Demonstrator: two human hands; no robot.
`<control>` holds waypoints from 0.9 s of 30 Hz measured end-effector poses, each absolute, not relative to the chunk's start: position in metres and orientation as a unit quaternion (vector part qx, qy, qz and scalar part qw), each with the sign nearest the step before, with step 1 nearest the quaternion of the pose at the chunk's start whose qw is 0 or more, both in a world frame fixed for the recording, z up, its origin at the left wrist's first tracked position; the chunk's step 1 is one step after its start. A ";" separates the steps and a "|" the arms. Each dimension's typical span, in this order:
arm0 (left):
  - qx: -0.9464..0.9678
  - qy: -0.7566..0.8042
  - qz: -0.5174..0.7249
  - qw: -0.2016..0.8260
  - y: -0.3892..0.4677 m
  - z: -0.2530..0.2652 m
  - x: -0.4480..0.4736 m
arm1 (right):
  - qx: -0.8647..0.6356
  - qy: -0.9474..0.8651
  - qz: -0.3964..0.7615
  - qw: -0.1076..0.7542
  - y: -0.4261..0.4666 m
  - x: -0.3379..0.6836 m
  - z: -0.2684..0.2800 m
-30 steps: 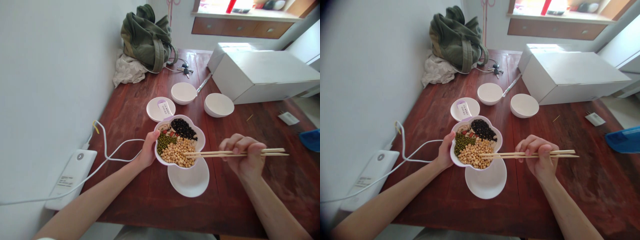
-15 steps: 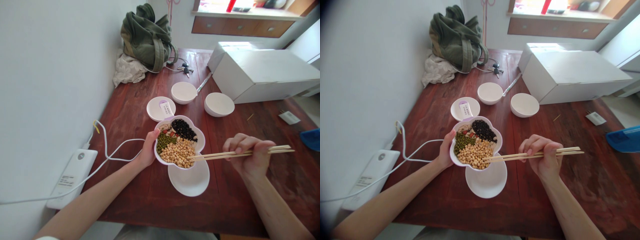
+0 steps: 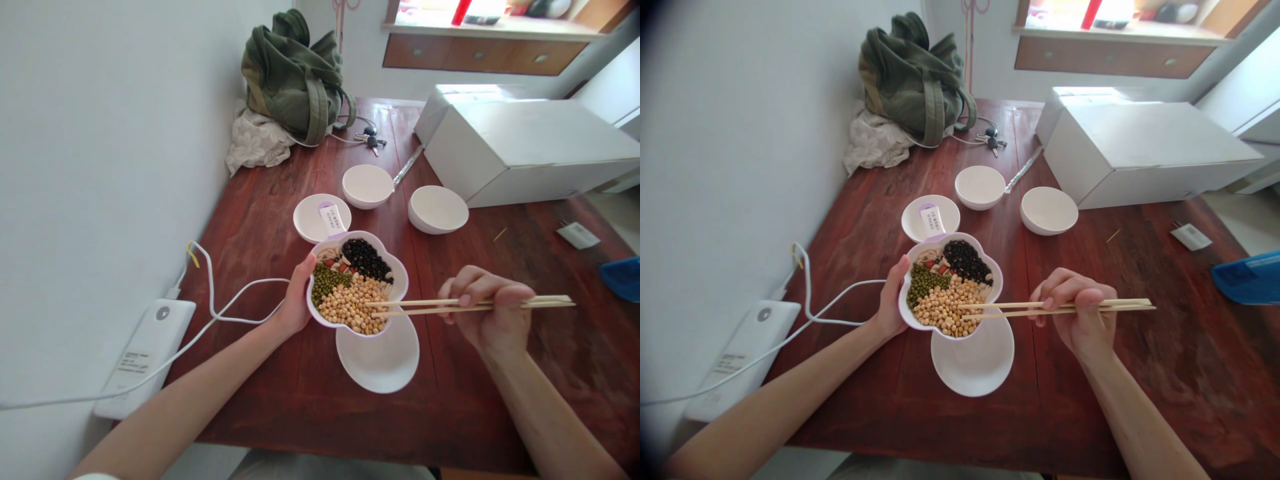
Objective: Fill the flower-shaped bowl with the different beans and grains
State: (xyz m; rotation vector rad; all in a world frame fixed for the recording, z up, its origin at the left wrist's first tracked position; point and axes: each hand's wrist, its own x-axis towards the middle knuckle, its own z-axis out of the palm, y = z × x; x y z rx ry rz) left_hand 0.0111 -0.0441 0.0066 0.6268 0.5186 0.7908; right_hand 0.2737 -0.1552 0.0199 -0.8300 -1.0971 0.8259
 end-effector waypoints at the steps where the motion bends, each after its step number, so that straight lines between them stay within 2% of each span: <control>1: 0.296 0.245 0.374 0.844 -0.044 0.007 0.011 | -0.374 -0.489 0.368 0.697 -0.155 0.273 0.020; 8: 0.281 0.239 0.368 0.854 -0.044 0.007 0.011 | -0.375 -0.464 0.356 0.719 -0.154 0.270 0.030; 27: 0.296 0.244 0.391 0.836 -0.044 0.004 0.012 | -0.392 -0.505 0.378 0.670 -0.165 0.263 0.032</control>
